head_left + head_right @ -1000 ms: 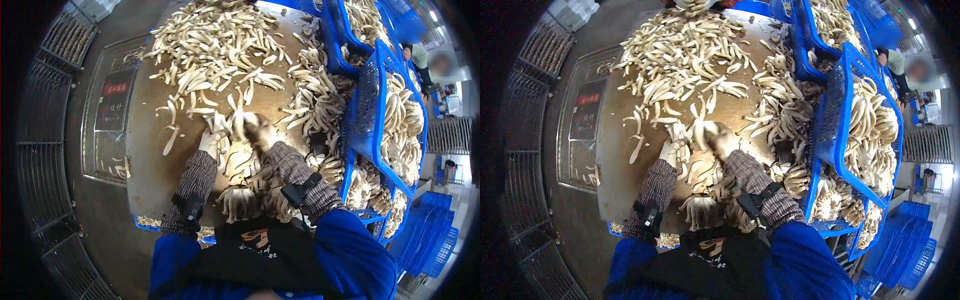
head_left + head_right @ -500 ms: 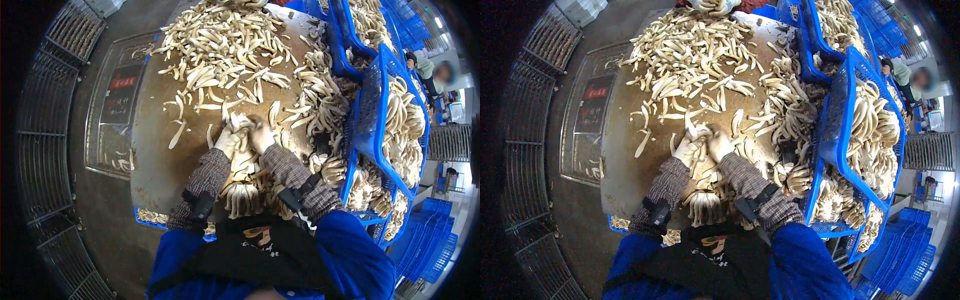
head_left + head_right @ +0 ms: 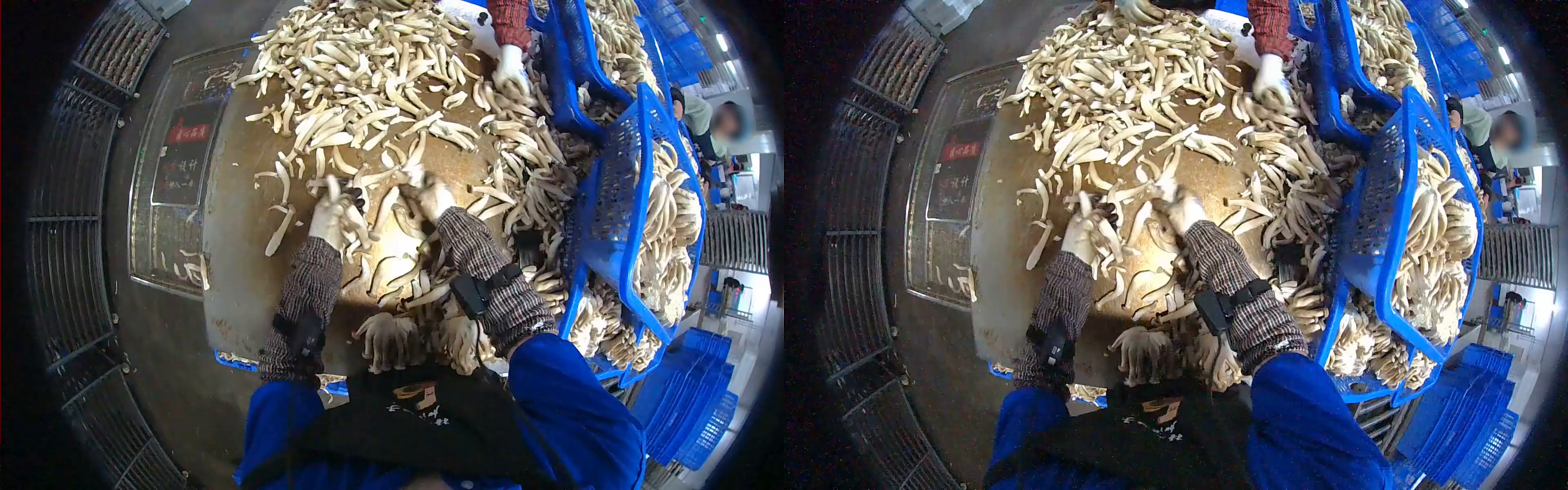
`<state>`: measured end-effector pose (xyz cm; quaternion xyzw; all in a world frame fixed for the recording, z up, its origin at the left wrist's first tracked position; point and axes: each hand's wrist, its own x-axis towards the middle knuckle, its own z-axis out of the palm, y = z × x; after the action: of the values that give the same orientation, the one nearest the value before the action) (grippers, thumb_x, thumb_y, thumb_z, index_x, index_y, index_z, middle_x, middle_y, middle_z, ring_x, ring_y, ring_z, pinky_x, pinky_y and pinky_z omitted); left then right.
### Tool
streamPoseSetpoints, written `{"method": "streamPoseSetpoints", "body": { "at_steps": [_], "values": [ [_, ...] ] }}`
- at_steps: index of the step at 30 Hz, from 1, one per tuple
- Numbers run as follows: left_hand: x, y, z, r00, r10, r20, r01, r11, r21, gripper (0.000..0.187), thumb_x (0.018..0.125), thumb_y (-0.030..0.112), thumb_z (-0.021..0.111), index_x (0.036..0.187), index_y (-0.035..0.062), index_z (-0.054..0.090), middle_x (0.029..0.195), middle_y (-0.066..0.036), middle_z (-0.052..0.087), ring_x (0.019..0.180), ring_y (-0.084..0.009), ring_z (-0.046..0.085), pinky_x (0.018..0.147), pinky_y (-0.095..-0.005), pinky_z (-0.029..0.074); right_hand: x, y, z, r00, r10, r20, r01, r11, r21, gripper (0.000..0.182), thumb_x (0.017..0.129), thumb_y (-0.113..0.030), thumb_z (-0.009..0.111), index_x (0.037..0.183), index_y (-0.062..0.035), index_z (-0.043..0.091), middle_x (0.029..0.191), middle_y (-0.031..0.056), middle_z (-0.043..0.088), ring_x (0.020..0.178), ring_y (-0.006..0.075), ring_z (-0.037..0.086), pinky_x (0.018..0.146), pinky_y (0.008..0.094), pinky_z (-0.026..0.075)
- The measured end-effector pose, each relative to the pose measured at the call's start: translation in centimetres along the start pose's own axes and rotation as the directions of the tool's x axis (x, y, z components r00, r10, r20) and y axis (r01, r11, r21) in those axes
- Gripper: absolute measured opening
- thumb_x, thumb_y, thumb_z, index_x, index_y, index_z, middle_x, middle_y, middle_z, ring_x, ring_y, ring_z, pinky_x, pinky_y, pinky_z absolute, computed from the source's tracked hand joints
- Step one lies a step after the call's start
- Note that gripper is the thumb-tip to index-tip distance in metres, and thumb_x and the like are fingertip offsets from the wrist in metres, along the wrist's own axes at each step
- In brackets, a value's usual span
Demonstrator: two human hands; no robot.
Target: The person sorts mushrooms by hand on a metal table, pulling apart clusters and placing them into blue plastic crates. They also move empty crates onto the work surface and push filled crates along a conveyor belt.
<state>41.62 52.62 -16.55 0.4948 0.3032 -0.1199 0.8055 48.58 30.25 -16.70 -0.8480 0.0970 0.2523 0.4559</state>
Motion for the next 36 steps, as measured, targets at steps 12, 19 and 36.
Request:
{"method": "streamPoseSetpoints", "body": {
  "at_steps": [12,19,36],
  "values": [
    [3.4,1.4,-0.9,0.959,0.252,-0.127,-0.214,0.943,0.254,0.022,0.084,0.022,0.067,0.083,0.0051,0.053,0.073,-0.003,0.055,0.063,-0.0112,0.054,0.053,-0.0248,0.044,3.7,-3.8,-3.6,0.822,-0.492,-0.288,0.239,0.756,-0.609,0.055,0.081,-0.03,0.064,0.126,-0.003,0.047,0.101,0.0209,0.059,0.091,0.0315,0.059,0.083,0.0382,0.046],
    [0.6,1.4,-2.8,0.882,0.042,0.469,0.043,0.984,-0.17,0.031,0.083,-0.002,0.053,0.112,0.0086,0.049,0.095,-0.005,0.056,0.085,-0.0194,0.058,0.073,-0.0356,0.052,6.0,-3.3,-6.0,0.989,-0.099,-0.105,0.052,0.922,-0.383,0.061,0.083,-0.038,0.064,0.129,-0.003,0.042,0.116,0.0243,0.057,0.109,0.0374,0.054,0.092,0.044,0.042],
    [-4.3,0.8,-0.6,0.951,0.073,0.3,-0.084,0.996,0.023,0.049,0.083,0.01,0.058,0.129,0.0017,0.045,0.096,-0.004,0.058,0.08,-0.012,0.054,0.076,-0.0259,0.048,-2.6,7.5,-4.0,0.973,-0.018,-0.231,0.106,0.921,0.375,0.02,0.09,-0.01,0.054,0.106,-0.0001,0.059,0.09,0.0083,0.064,0.079,0.0151,0.057,0.072,0.0263,0.047]
  ]
}}
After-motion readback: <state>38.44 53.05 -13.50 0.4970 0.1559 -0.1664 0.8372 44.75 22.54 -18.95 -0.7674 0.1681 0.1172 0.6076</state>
